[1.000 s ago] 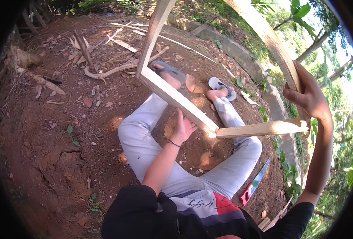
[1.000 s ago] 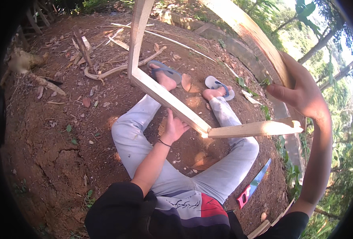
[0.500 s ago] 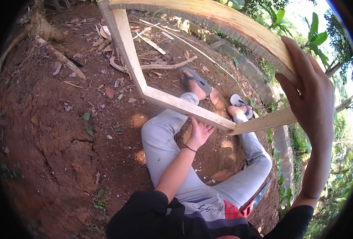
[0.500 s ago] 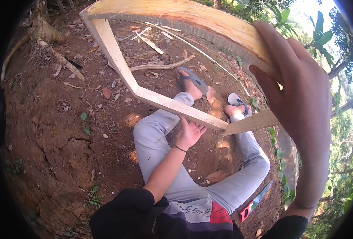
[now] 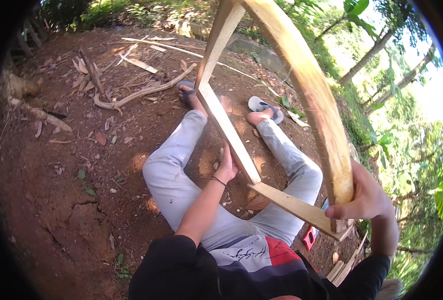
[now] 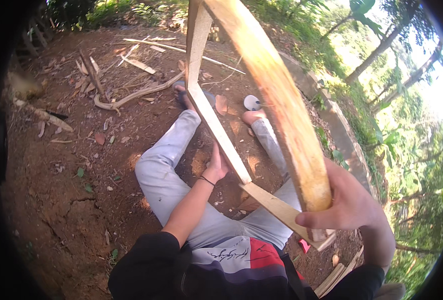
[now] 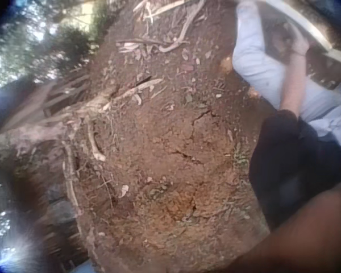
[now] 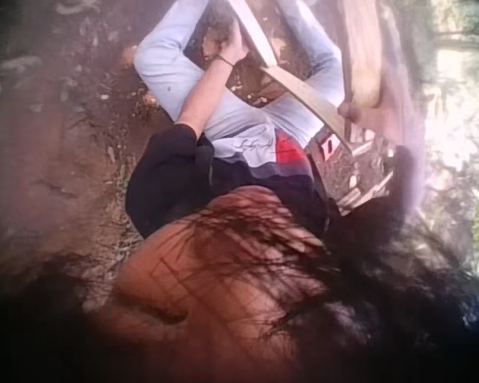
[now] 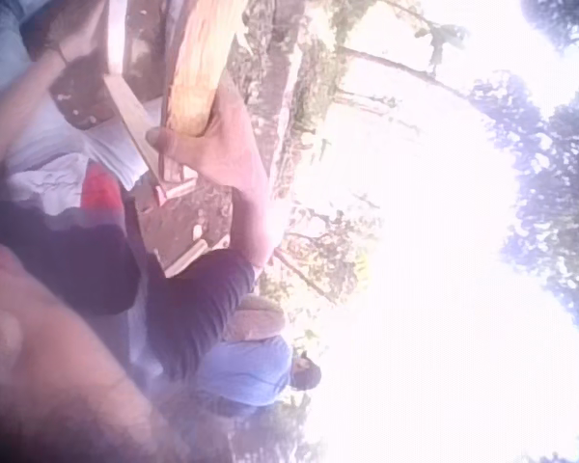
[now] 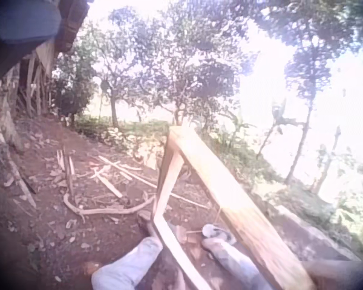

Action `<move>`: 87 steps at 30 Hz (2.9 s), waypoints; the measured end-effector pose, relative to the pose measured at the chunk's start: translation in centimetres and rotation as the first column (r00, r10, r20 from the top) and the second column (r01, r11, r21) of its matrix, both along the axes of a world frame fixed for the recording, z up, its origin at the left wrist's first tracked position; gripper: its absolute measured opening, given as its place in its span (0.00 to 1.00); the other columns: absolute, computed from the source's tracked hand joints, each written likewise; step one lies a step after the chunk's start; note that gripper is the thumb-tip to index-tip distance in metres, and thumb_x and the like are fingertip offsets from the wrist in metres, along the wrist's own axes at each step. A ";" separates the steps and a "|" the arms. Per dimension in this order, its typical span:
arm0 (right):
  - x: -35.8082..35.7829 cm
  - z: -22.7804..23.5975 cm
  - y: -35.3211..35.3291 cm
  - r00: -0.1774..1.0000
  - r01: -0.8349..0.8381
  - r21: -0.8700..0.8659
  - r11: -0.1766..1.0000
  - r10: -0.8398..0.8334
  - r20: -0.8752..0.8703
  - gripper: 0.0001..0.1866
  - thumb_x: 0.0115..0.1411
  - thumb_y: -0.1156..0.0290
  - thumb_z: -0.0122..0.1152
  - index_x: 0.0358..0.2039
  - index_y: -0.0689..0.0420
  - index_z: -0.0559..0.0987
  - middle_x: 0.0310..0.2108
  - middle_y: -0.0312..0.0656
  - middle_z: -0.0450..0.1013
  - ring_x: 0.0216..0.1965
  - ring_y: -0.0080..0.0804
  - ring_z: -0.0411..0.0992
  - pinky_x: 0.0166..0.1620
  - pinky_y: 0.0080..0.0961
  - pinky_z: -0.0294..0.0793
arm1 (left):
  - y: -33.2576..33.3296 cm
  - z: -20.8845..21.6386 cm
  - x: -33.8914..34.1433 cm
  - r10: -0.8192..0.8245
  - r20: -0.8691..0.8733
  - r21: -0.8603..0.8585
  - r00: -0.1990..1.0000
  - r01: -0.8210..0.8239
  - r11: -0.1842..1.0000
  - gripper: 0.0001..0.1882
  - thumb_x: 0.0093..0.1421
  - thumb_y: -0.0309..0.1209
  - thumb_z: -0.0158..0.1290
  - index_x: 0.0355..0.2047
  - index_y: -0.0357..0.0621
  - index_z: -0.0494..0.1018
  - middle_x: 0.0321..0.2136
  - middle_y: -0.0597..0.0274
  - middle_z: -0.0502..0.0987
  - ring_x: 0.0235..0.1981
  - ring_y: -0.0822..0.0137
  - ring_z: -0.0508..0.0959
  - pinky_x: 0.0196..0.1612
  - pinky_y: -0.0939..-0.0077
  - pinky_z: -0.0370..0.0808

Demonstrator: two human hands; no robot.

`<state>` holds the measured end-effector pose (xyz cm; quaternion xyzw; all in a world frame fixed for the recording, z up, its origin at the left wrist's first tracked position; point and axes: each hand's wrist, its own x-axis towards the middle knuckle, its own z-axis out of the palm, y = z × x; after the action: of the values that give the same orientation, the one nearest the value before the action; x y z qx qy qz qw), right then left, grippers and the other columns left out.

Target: The person assembles a wooden frame by positioning wooden slats and hammering nails into the joints to secure them.

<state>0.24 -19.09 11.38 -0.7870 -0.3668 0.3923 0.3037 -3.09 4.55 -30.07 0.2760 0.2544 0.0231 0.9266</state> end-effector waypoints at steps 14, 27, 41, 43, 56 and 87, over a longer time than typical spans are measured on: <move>-6.2 -12.3 2.5 0.775 0.577 0.641 0.506 -0.091 -0.626 0.28 0.48 0.71 0.58 0.40 0.70 0.52 0.23 0.58 0.69 0.27 0.49 0.73 0.28 0.39 0.69 | -3.2 1.8 -2.4 -0.050 -0.091 0.353 0.995 0.079 0.932 0.46 0.55 0.72 0.33 0.59 0.46 0.58 0.53 0.56 0.66 0.54 0.59 0.67 0.54 0.59 0.69; -1.3 -15.0 6.8 0.744 0.668 0.510 0.542 -0.502 -0.440 0.31 0.47 0.59 0.52 0.43 0.69 0.55 0.40 0.66 0.63 0.47 0.55 0.64 0.54 0.46 0.58 | -0.7 6.6 -3.2 -0.157 0.021 0.418 0.987 0.134 0.898 0.42 0.58 0.68 0.34 0.57 0.45 0.60 0.52 0.54 0.68 0.52 0.58 0.69 0.53 0.59 0.70; -2.7 -13.8 6.8 0.780 0.626 0.445 0.641 -0.521 -0.347 0.28 0.50 0.58 0.51 0.40 0.66 0.52 0.31 0.66 0.65 0.38 0.56 0.68 0.49 0.48 0.60 | -1.5 9.5 -3.0 -0.389 0.146 0.428 0.909 0.297 0.854 0.38 0.61 0.64 0.34 0.55 0.43 0.62 0.51 0.53 0.70 0.50 0.56 0.72 0.53 0.59 0.70; -2.7 -14.2 7.4 0.791 0.607 0.540 0.583 -0.381 -0.478 0.25 0.51 0.63 0.51 0.38 0.65 0.51 0.23 0.63 0.66 0.29 0.57 0.69 0.42 0.47 0.65 | -1.2 10.2 -3.2 -0.424 0.139 0.445 0.895 0.326 0.834 0.37 0.62 0.63 0.34 0.55 0.43 0.63 0.50 0.53 0.70 0.50 0.56 0.72 0.53 0.59 0.70; -1.3 -15.8 10.7 0.689 0.683 0.591 0.429 -0.110 -0.717 0.22 0.60 0.61 0.50 0.40 0.61 0.51 0.24 0.54 0.65 0.26 0.45 0.71 0.30 0.36 0.70 | -4.3 7.4 -5.7 -0.644 0.226 0.322 0.731 0.568 0.757 0.48 0.59 0.69 0.26 0.55 0.32 0.61 0.35 0.45 0.77 0.41 0.56 0.77 0.54 0.61 0.66; -0.2 -42.5 2.4 0.963 0.268 -0.223 0.937 -0.254 0.090 0.27 0.58 0.52 0.54 0.50 0.59 0.70 0.49 0.58 0.67 0.53 0.54 0.66 0.54 0.47 0.66 | -2.8 7.1 -6.6 -0.681 0.259 0.310 0.685 0.609 0.730 0.37 0.63 0.59 0.40 0.43 0.28 0.66 0.17 0.60 0.73 0.20 0.68 0.74 0.34 0.76 0.67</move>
<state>-0.01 -16.68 -31.08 -0.8701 -0.2197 0.3653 0.2476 -9.66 1.73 -22.94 0.4300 -0.0352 -0.2313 0.8720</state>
